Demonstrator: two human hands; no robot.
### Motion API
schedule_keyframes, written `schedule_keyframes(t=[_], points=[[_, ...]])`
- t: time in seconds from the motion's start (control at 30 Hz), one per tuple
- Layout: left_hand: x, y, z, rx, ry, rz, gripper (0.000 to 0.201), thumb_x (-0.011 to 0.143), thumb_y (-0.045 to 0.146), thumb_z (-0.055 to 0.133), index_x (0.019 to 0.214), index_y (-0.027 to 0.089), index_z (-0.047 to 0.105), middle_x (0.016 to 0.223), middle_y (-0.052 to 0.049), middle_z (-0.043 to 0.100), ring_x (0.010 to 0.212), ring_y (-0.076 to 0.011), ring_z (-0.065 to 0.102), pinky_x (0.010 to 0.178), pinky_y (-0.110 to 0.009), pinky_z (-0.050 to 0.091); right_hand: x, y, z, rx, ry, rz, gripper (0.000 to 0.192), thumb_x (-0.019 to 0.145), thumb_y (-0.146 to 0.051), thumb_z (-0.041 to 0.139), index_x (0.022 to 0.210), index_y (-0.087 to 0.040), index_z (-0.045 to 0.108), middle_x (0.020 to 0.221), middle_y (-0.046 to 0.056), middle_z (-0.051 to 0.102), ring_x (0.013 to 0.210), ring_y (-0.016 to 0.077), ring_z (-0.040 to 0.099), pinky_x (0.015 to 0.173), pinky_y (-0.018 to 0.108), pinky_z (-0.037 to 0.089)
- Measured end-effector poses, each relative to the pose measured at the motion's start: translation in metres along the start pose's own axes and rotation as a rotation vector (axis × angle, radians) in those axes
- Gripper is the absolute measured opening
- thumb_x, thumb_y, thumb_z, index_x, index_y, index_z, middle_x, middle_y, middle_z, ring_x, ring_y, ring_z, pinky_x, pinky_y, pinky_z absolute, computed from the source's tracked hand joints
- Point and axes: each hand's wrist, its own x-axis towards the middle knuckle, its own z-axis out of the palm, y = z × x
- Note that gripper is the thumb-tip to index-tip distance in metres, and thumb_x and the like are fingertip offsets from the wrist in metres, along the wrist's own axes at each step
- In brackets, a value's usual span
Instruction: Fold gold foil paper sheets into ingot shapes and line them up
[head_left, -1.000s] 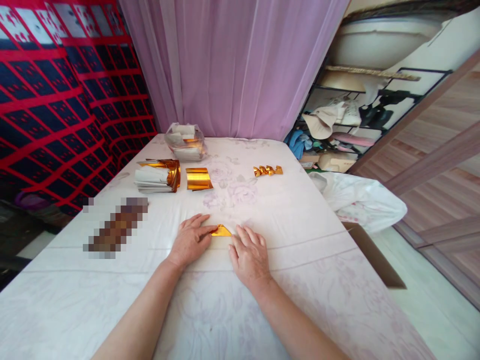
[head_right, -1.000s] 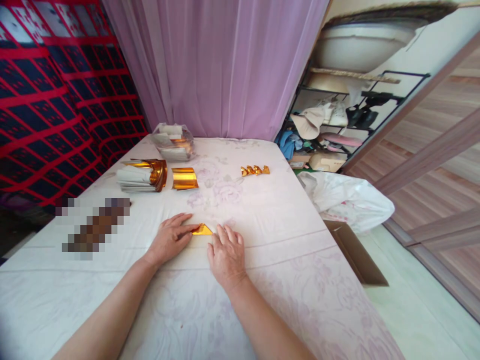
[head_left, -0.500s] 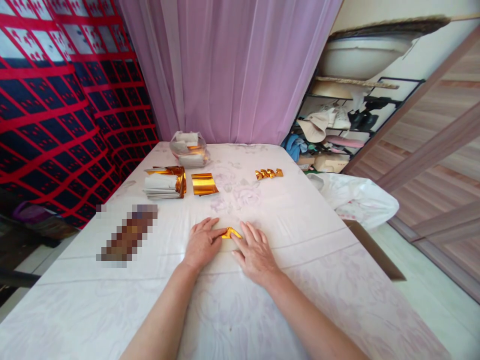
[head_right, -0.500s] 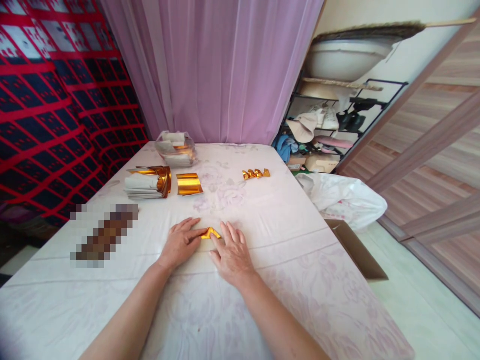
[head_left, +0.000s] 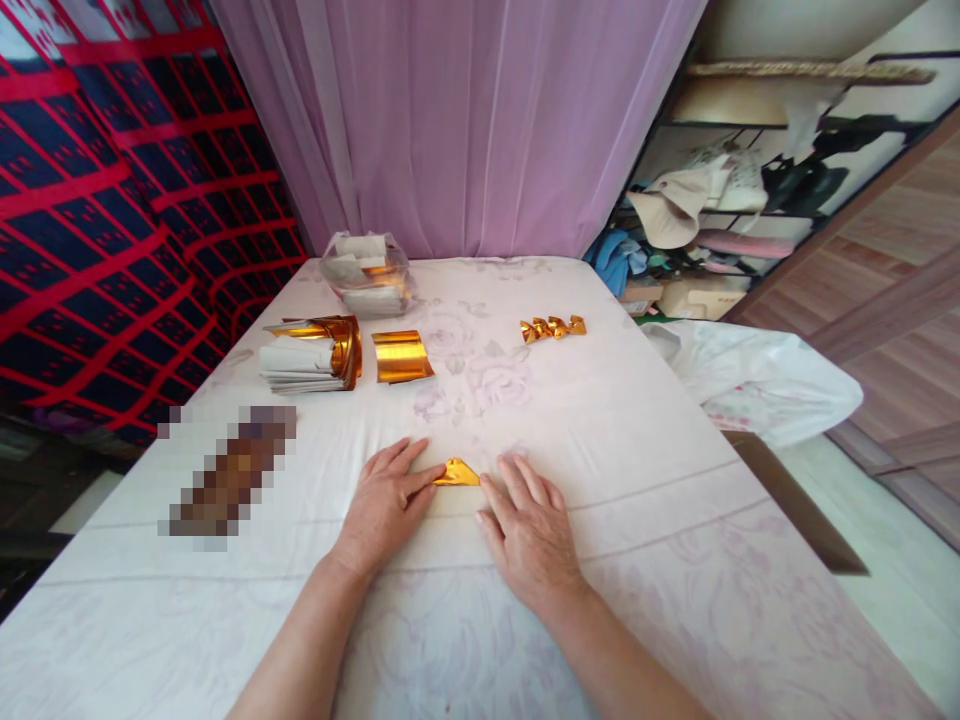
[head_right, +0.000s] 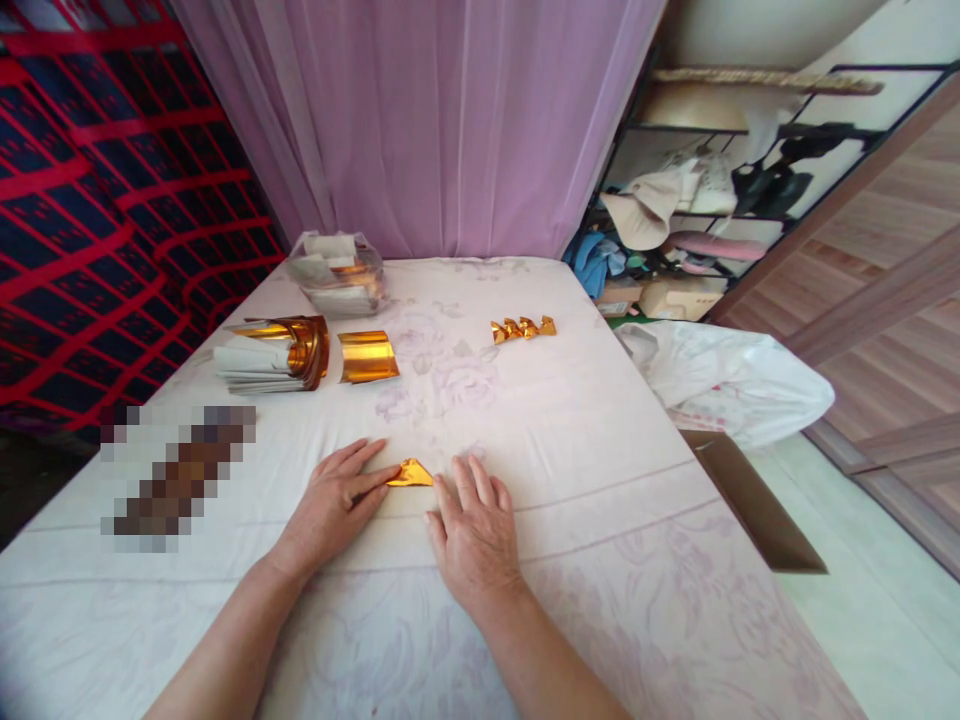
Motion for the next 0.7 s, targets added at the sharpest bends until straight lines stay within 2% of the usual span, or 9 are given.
schedule_keyframes(t=[0.1,0.2,0.4,0.57,0.7], points=[[0.000,0.003,-0.001,0.028,0.027,0.008,0.028,0.090,0.032,0.061,0.116,0.036,0.072,0.138,-0.004,0.059,0.128,-0.0305,0.049,0.106,-0.052,0.041,0.004,0.001,-0.001,0.023,0.003,-0.003,0.035,0.093,-0.032,0.056,0.125,-0.021,0.065,0.139,0.012,0.057,0.131,0.0309,0.045,0.101,0.047,0.037],[0.003,0.009,0.000,0.060,0.038,-0.012,0.024,0.091,0.035,0.061,0.112,0.034,0.074,0.125,-0.005,0.066,0.115,-0.0285,0.057,0.098,-0.048,0.046,0.012,0.004,-0.005,0.039,-0.015,-0.039,0.030,0.092,-0.028,0.057,0.120,-0.022,0.067,0.133,0.010,0.061,0.126,0.0284,0.049,0.099,0.044,0.039],[0.010,0.018,-0.006,0.093,-0.033,-0.022,0.025,0.095,0.035,0.055,0.112,0.030,0.073,0.104,-0.005,0.071,0.095,-0.0247,0.062,0.084,-0.041,0.048,0.033,0.010,-0.012,0.086,-0.075,-0.096,0.013,0.090,-0.024,0.062,0.099,-0.023,0.071,0.114,0.005,0.069,0.103,0.0235,0.059,0.083,0.037,0.045],[0.018,0.018,-0.015,0.081,-0.103,-0.006,0.025,0.096,0.031,0.051,0.111,0.027,0.071,0.098,-0.004,0.073,0.092,-0.0234,0.064,0.081,-0.038,0.047,0.038,0.009,-0.007,0.172,-0.041,-0.042,0.015,0.092,-0.022,0.058,0.097,-0.023,0.072,0.097,0.004,0.071,0.091,0.0204,0.061,0.082,0.034,0.046],[0.022,0.019,-0.012,0.064,-0.037,-0.007,0.027,0.098,0.031,0.046,0.105,0.024,0.071,0.095,-0.005,0.072,0.090,-0.0221,0.064,0.080,-0.036,0.048,0.040,0.009,-0.006,0.208,-0.034,0.017,0.021,0.095,-0.024,0.051,0.095,-0.024,0.072,0.091,0.004,0.073,0.086,0.0186,0.064,0.078,0.030,0.046]])
